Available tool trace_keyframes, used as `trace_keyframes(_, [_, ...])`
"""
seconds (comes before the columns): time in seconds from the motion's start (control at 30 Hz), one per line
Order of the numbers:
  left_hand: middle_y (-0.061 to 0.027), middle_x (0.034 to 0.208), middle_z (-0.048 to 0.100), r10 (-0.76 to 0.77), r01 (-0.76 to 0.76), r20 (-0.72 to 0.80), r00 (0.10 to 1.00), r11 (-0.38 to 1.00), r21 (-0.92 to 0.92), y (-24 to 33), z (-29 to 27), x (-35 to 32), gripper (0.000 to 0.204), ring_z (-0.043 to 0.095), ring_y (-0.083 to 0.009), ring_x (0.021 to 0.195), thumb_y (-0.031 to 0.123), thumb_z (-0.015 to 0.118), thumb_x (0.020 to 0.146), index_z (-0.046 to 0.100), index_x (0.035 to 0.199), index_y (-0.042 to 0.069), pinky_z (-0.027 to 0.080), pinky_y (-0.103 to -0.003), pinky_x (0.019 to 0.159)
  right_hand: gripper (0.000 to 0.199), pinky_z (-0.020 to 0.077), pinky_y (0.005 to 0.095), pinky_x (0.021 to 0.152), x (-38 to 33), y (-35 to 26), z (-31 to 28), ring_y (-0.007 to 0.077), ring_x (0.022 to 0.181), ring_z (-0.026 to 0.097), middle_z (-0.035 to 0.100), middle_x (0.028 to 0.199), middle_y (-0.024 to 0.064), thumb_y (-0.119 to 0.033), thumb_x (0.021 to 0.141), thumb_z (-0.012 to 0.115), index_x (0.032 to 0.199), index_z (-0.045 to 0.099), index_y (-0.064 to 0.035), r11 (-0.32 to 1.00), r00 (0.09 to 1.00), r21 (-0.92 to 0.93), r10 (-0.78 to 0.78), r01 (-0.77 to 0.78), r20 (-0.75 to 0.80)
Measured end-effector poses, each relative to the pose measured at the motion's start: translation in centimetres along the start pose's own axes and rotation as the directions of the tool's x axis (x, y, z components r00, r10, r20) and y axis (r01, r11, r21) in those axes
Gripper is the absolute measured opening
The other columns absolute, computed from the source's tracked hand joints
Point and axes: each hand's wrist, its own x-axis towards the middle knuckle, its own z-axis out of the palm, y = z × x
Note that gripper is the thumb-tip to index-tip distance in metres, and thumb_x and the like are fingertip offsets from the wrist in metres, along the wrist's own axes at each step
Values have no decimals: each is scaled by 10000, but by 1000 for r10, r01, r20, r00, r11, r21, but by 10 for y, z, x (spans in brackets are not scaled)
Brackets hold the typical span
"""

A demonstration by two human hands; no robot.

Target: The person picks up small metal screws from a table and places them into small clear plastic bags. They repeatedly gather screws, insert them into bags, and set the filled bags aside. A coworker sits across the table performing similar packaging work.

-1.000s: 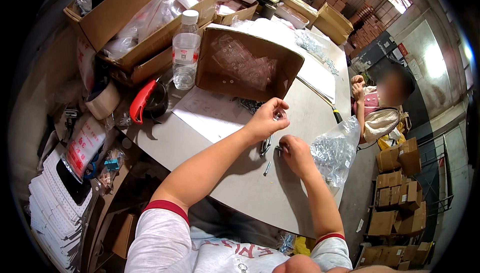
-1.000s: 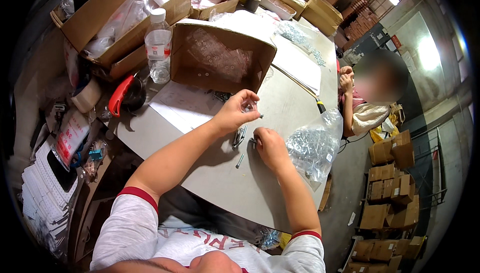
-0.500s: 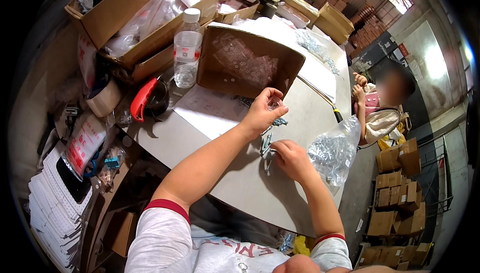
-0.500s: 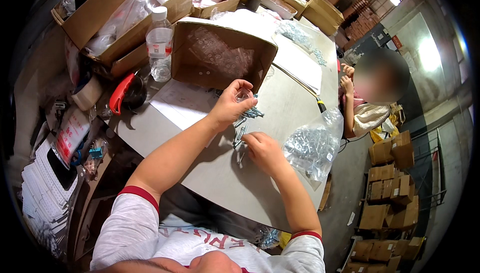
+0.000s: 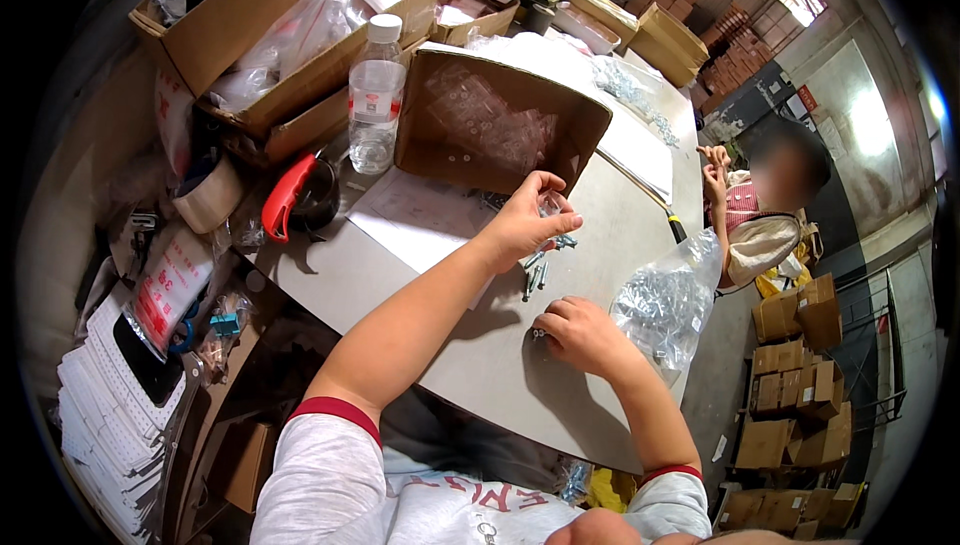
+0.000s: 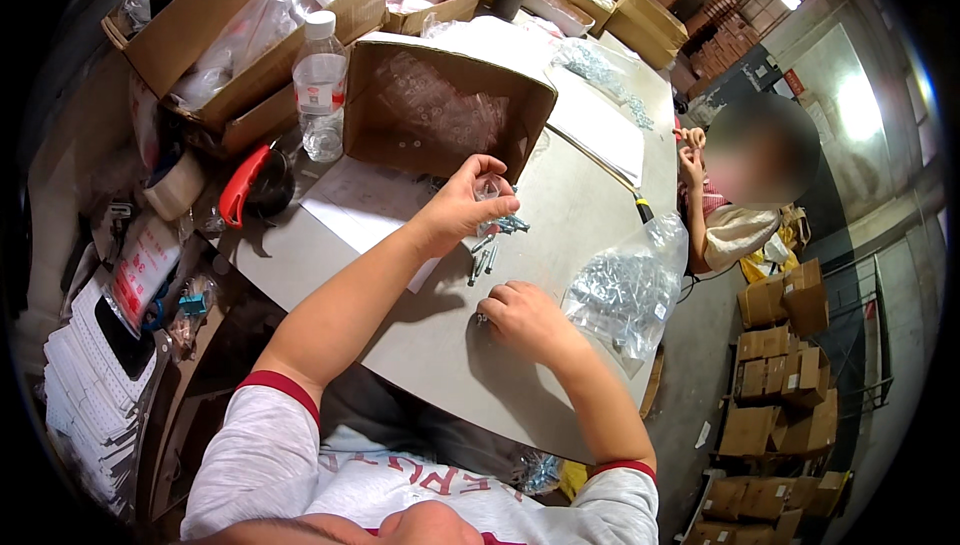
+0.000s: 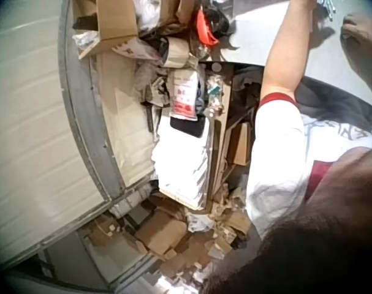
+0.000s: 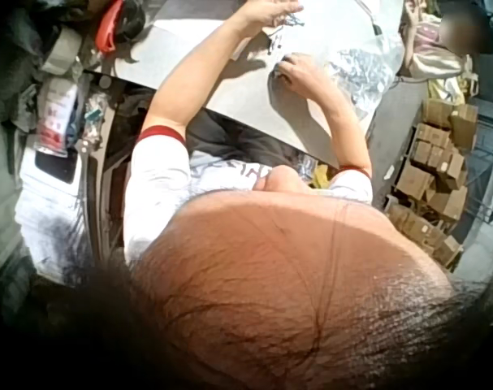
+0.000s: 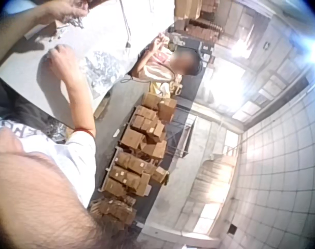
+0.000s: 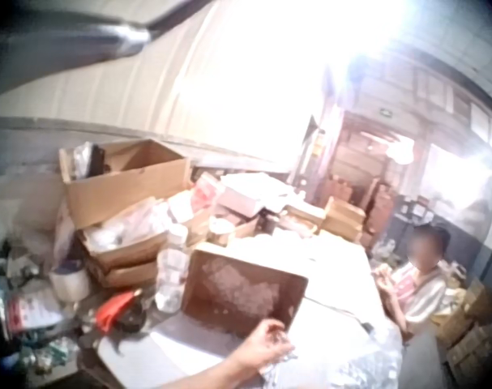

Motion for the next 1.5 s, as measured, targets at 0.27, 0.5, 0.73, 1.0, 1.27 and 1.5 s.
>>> trace_keyframes(0.27, [-7, 798, 542, -61, -20, 295, 954, 964, 265, -35, 6, 1, 389, 515, -76, 747, 41, 761, 717, 523, 1023, 13, 452, -238, 675, 150, 482, 302, 609, -11, 0, -32, 214, 635, 581, 605, 763, 76, 2, 646, 677, 774, 617, -46, 900, 910, 363, 340, -242, -237])
trace_keyframes(0.5, [2, 869, 525, -105, 13, 488, 866, 982, 189, -30, 30, -14, 383, 506, -82, 793, 73, 754, 750, 501, 1038, 57, 436, -227, 690, 179, 408, 242, 701, -7, 30, -32, 89, 827, 509, 581, 873, 21, -8, 735, 692, 907, 646, -18, 624, 787, 782, 487, -9, -379])
trace_keyframes(0.73, [12, 865, 504, -69, 57, 462, 884, 998, 40, -42, 34, -13, 389, 478, -57, 795, 108, 780, 758, 508, 1032, 58, 429, -214, 671, 115, 439, 206, 669, -78, 43, -38, 63, 728, 546, 602, 784, 14, -67, 847, 636, 940, 632, 2, 497, 544, 804, 794, -327, -270])
trace_keyframes(1.0, [-58, 793, 547, -87, -151, 444, 892, 868, 473, -56, 44, -24, 462, 526, -154, 747, 145, 710, 803, 434, 1165, 67, 452, -308, 691, 250, 485, 432, 776, -125, 30, 2, 335, 852, 595, 627, 853, 142, -122, 808, 615, 1043, 649, -45, 593, 609, -153, 734, -790, -300])
trace_keyframes(1.27, [-27, 783, 545, -53, -164, 393, 918, 852, 498, -58, 48, -27, 464, 508, -110, 724, 148, 686, 837, 407, 1200, 69, 432, -268, 671, 195, 500, 426, 698, -105, 51, 18, 340, 773, 623, 632, 850, 161, -87, 800, 617, 988, 618, -33, 563, 543, -91, 726, -822, -422])
trace_keyframes(1.5, [0, 751, 503, -102, -109, 441, 891, 897, 429, -57, 48, -29, 514, 471, -95, 702, 152, 707, 829, 385, 1221, 64, 417, -256, 669, 139, 513, 364, 667, -105, 25, -20, 284, 723, 637, 645, 797, 152, -57, 770, 647, 906, 637, -27, 505, 436, 39, 780, -863, -449])
